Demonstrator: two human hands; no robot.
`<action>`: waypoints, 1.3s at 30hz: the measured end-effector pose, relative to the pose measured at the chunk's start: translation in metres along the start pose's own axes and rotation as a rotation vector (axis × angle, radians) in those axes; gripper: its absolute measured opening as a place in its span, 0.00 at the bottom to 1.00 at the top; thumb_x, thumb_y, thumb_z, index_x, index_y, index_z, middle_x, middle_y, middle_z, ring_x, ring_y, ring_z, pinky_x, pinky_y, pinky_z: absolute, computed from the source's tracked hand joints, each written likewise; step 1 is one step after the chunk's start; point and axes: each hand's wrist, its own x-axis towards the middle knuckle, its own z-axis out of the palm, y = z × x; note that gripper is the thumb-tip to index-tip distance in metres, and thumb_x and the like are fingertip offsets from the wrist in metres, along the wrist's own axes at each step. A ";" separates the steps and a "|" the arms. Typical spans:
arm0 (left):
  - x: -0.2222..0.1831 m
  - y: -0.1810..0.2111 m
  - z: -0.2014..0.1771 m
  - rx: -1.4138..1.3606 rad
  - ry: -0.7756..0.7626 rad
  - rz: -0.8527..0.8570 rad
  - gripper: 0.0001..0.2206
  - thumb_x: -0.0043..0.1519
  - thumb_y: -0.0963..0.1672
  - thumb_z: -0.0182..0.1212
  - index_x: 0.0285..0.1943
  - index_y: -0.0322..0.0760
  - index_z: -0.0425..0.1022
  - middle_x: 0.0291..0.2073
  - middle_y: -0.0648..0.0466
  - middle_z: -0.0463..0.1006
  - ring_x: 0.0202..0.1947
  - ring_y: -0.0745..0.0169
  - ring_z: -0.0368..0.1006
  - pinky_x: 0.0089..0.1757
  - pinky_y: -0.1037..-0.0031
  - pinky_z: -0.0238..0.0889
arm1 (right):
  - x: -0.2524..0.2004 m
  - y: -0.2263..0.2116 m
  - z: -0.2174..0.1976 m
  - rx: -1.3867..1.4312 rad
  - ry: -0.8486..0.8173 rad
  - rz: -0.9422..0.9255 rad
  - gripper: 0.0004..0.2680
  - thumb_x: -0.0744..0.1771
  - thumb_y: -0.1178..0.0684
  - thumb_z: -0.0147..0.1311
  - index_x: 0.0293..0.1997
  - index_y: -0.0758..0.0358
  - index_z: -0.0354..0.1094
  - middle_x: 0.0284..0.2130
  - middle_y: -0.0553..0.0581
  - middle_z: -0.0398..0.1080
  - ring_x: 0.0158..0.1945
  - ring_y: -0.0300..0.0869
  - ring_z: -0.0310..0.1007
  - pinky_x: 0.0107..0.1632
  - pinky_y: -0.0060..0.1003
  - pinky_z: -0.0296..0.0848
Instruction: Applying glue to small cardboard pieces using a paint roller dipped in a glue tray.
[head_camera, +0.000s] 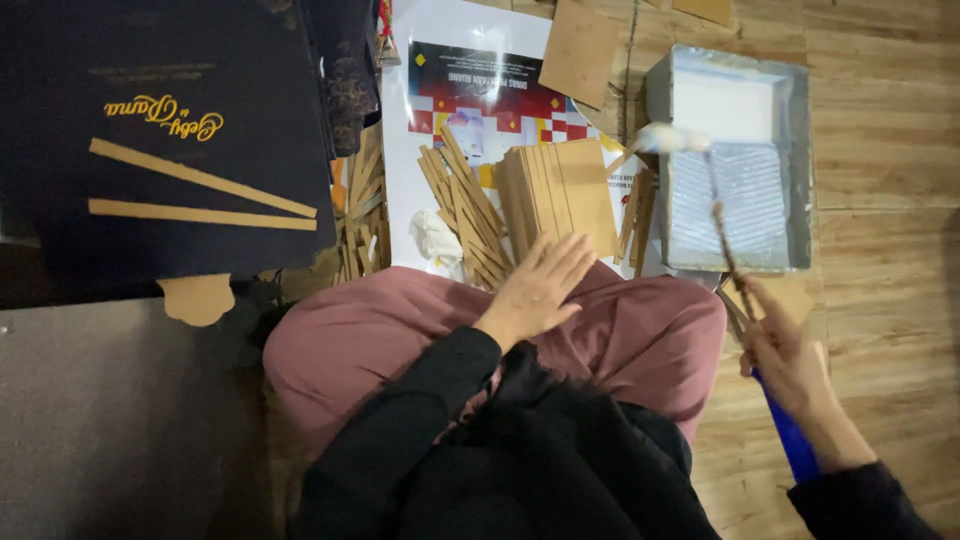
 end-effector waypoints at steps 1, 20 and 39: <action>-0.001 0.003 0.003 -0.001 -0.001 -0.006 0.33 0.58 0.57 0.41 0.67 0.36 0.44 0.66 0.46 0.44 0.67 0.54 0.37 0.62 0.57 0.29 | -0.006 -0.010 0.004 -0.002 -0.006 -0.001 0.22 0.63 0.62 0.36 0.66 0.52 0.47 0.10 0.56 0.59 0.15 0.38 0.57 0.25 0.31 0.60; 0.000 0.009 0.025 0.270 -0.013 -0.053 0.38 0.54 0.59 0.46 0.68 0.36 0.43 0.66 0.47 0.42 0.66 0.53 0.37 0.62 0.62 0.30 | -0.028 -0.033 0.040 -0.449 -0.159 -0.146 0.20 0.64 0.57 0.36 0.64 0.44 0.47 0.14 0.54 0.54 0.15 0.42 0.52 0.21 0.37 0.55; -0.003 0.008 0.006 0.033 -0.082 -0.060 0.35 0.53 0.53 0.54 0.66 0.35 0.46 0.65 0.47 0.45 0.67 0.54 0.35 0.63 0.62 0.26 | 0.016 -0.040 0.077 -0.762 -0.152 -0.096 0.25 0.63 0.54 0.34 0.65 0.26 0.35 0.34 0.57 0.68 0.38 0.55 0.70 0.40 0.48 0.71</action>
